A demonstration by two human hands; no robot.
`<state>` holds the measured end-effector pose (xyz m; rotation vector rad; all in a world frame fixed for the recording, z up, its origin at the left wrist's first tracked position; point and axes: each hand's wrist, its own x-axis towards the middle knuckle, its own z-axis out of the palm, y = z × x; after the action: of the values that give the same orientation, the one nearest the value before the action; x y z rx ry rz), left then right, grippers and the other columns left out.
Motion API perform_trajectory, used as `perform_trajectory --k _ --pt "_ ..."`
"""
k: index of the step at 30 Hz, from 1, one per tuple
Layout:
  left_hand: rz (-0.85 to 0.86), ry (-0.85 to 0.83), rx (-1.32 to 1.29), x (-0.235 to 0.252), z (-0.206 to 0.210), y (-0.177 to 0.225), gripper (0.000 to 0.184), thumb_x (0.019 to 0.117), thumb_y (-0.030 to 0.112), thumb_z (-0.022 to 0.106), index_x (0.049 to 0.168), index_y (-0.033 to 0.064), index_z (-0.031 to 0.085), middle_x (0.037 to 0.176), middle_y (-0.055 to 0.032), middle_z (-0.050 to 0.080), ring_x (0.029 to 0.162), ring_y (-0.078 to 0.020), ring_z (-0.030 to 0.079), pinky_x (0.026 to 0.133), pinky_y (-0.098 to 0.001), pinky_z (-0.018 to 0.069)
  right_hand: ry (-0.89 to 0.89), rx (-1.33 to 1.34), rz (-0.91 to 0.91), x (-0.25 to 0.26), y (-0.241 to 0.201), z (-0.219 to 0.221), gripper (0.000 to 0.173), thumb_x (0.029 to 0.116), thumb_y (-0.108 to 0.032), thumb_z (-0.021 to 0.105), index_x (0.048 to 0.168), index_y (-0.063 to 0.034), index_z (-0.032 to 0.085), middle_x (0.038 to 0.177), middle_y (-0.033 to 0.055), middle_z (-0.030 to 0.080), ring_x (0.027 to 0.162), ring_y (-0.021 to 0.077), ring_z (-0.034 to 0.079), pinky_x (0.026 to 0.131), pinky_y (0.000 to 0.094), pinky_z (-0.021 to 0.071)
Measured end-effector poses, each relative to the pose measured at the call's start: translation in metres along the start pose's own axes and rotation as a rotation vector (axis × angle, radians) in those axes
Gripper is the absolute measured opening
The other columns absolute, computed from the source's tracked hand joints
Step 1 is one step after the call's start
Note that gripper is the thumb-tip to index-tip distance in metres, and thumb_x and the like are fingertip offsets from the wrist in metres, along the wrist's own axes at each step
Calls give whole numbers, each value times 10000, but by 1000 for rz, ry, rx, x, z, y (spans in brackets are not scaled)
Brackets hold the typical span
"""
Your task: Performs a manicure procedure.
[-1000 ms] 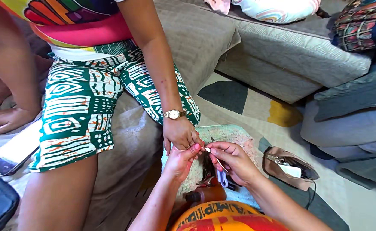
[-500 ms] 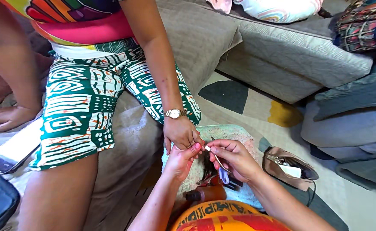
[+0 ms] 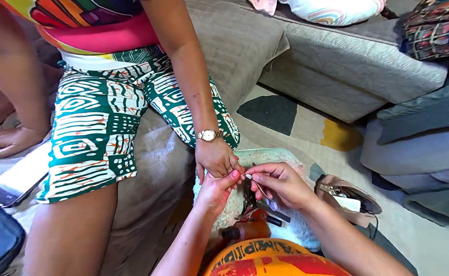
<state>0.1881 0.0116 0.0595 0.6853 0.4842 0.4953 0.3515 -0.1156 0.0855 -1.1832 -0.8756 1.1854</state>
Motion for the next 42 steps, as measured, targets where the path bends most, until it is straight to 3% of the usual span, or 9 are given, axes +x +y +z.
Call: perform_trajectory --k 8,14,28,33,42 --pt "-5 1 -3 0 -1 1 184 899 -56 651 1077 -10 654 885 -118 721 755 -150 703 696 -267 594 -125 -251 71 18 -26 -13 181 1018 -112 615 1106 -19 743 798 -9 737 596 20 641 519 159 516" --pt "-7 -1 -2 0 -1 1 169 900 -53 655 1065 -14 658 882 -122 721 758 -153 705 702 -270 596 -139 -239 63 22 -23 -17 175 1013 -117 622 1098 -18 739 785 -9 721 607 36 642 556 177 543" --pt "-17 -15 -18 2 -3 0 192 900 -40 658 1089 -8 645 899 -135 723 783 -169 713 728 -282 599 -204 -114 59 24 -10 -26 201 1025 -145 599 1117 -30 736 732 -45 667 574 5 584 531 157 496" --pt "-9 -34 -23 2 -3 0 212 901 -41 658 1111 -17 650 912 -144 728 785 -170 716 719 -279 598 -222 -113 46 24 -12 -27 214 1031 -148 599 1138 -23 736 790 -20 717 606 14 619 548 165 513" --pt "-6 -8 -27 1 -1 0 168 901 -50 646 1066 -21 653 882 -140 722 757 -159 710 702 -272 598 -228 -301 47 29 -28 -25 192 1023 -133 617 1111 -23 748 796 -25 737 609 5 644 538 154 525"
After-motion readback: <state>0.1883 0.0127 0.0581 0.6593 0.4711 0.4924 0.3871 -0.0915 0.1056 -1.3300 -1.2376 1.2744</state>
